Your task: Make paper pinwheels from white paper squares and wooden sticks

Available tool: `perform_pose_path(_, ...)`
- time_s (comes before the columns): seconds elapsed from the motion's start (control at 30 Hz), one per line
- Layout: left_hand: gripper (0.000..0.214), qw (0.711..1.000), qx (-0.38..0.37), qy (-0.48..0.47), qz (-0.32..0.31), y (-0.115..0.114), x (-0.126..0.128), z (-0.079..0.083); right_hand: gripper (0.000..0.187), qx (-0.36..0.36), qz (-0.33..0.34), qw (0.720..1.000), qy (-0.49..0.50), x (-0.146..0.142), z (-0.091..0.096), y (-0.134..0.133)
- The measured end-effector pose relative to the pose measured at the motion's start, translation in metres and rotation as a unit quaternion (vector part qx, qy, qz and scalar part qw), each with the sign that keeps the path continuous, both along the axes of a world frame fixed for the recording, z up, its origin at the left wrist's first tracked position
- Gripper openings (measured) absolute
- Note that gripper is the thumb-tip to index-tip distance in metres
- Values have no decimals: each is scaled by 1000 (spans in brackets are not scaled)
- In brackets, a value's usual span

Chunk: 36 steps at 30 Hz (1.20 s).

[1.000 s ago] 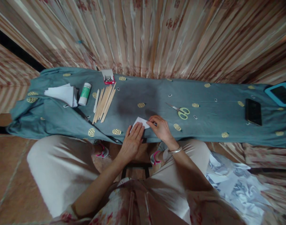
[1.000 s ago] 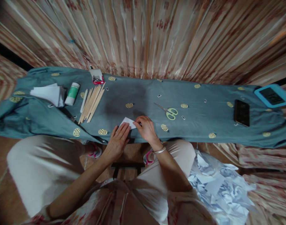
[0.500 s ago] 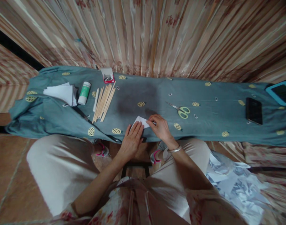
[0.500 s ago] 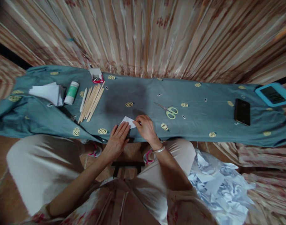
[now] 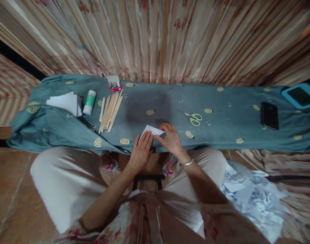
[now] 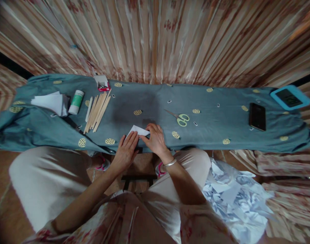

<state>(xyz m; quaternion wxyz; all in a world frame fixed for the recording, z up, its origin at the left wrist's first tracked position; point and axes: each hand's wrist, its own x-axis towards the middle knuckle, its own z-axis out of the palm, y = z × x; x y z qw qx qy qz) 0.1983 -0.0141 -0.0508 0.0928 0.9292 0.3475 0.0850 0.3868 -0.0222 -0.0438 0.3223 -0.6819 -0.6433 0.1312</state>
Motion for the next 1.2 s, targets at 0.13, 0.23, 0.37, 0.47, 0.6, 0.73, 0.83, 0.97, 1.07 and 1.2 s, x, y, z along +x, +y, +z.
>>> perform_pose_path(0.13,58,1000,-5,12,-7,2,-10,4,18,-10,-22,1000,5,5,-1,-5)
perform_pose_path(0.23,54,1000,1,18,-5,5,-32,5,10,-2,-43,999,21,17,-4,-8)
perform_pose_path(0.37,52,1000,20,18,4,4,-61,4,7,13,-58,998,29,27,-7,-10)
perform_pose_path(0.47,52,999,34,16,12,1,-68,2,11,14,-45,999,27,29,-6,-11)
perform_pose_path(0.6,54,999,48,11,19,-2,-66,1,24,-1,7,1000,18,27,-3,-14)
perform_pose_path(0.73,56,998,54,8,17,-3,-65,-1,23,-17,30,999,23,23,-2,-14)
perform_pose_path(0.83,57,999,48,-2,19,-4,-66,-5,18,-15,37,997,59,23,-1,-11)
perform_pose_path(0.97,58,998,1,-54,34,-5,-67,-5,10,-5,42,993,111,23,2,-10)
perform_pose_path(1.07,59,983,-83,-149,74,-1,-63,5,10,5,47,987,152,23,6,-10)
perform_pose_path(1.2,65,918,-240,-277,150,16,-47,26,10,16,46,981,186,22,9,-9)
